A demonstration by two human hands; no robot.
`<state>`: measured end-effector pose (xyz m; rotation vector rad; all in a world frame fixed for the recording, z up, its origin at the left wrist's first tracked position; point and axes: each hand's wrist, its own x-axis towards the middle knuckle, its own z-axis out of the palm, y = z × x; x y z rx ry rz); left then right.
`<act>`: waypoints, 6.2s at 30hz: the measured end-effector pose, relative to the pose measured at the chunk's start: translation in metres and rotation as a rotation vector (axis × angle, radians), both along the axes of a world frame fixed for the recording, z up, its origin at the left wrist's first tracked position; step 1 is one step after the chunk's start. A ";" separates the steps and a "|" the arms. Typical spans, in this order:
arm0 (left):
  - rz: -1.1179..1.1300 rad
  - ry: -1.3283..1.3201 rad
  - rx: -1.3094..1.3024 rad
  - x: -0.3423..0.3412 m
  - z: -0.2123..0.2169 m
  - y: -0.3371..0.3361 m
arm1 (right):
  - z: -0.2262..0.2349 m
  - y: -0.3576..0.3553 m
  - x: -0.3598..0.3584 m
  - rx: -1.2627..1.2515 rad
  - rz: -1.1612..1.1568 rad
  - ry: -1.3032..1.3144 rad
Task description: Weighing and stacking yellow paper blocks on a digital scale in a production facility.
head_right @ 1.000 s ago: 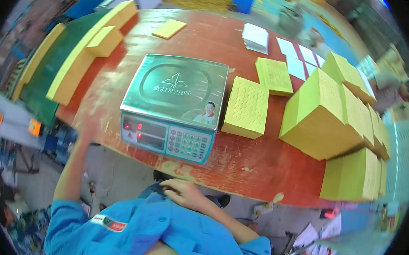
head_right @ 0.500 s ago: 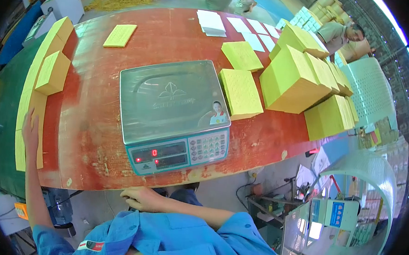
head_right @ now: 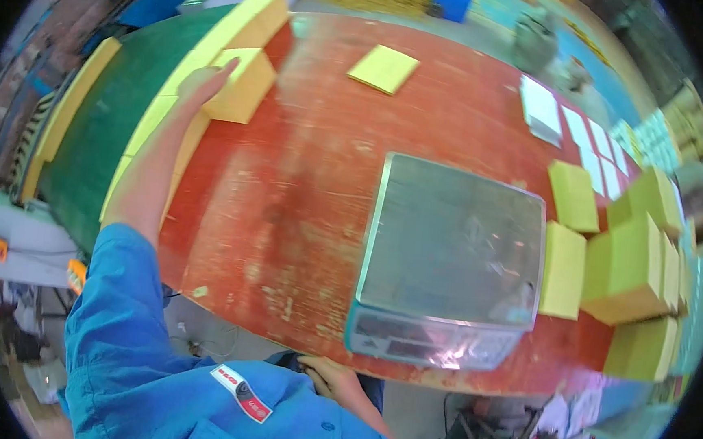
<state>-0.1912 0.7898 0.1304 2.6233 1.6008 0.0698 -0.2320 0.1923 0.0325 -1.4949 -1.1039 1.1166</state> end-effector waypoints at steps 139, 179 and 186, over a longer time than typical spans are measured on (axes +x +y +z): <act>-0.382 -0.625 -1.362 0.261 0.030 -0.568 | 0.163 -0.175 0.415 -0.056 -0.757 0.495; -0.436 -1.486 -1.182 0.194 0.048 -0.608 | 0.179 -0.178 0.381 0.297 -0.629 0.700; -0.310 -1.758 -1.455 0.120 0.052 -0.594 | 0.166 -0.153 0.332 0.327 -0.431 0.980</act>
